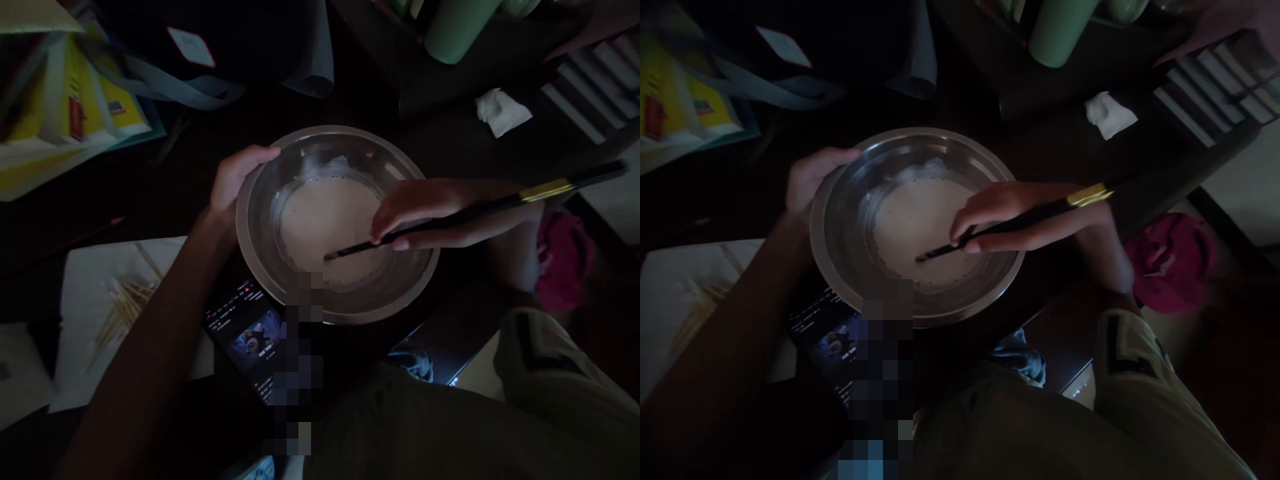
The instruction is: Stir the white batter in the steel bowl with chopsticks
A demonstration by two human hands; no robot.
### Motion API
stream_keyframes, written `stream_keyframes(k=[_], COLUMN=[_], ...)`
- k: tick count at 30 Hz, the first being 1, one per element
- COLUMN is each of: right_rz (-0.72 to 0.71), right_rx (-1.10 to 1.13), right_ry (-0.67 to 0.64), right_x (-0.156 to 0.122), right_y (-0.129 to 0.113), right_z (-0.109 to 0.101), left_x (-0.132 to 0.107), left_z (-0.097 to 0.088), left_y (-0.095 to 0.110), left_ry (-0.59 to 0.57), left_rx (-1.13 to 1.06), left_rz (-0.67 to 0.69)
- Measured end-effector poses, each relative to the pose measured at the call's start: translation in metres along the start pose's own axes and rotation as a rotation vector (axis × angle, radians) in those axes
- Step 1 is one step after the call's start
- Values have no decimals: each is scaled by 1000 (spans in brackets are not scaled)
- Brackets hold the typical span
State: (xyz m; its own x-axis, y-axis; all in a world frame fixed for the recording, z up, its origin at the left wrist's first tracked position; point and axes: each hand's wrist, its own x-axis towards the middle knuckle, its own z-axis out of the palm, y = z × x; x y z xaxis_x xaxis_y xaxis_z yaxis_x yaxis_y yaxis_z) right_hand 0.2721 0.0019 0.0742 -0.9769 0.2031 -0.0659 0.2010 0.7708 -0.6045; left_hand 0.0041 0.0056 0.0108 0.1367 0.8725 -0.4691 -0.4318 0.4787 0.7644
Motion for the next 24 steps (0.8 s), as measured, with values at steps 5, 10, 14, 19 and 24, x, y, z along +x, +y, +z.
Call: stream_keyframes(k=[5, 10, 14, 19, 24], right_rz=[272, 87, -116, 176, 4], right_rx=[-165, -82, -63, -246, -129], right_ry=[199, -31, -4, 157, -92], right_x=[-4, -17, 3, -7, -17], right_y=[0, 0, 1, 2, 2], right_z=[-2, -17, 1, -5, -20], left_x=[0, -1, 0, -2, -3], left_z=[0, 1, 0, 2, 3], left_y=[0, 0, 0, 0, 1], left_ry=[24, 76, 1, 22, 45], left_rx=[5, 13, -16, -6, 16], left_rz=[-19, -16, -29, -5, -32])
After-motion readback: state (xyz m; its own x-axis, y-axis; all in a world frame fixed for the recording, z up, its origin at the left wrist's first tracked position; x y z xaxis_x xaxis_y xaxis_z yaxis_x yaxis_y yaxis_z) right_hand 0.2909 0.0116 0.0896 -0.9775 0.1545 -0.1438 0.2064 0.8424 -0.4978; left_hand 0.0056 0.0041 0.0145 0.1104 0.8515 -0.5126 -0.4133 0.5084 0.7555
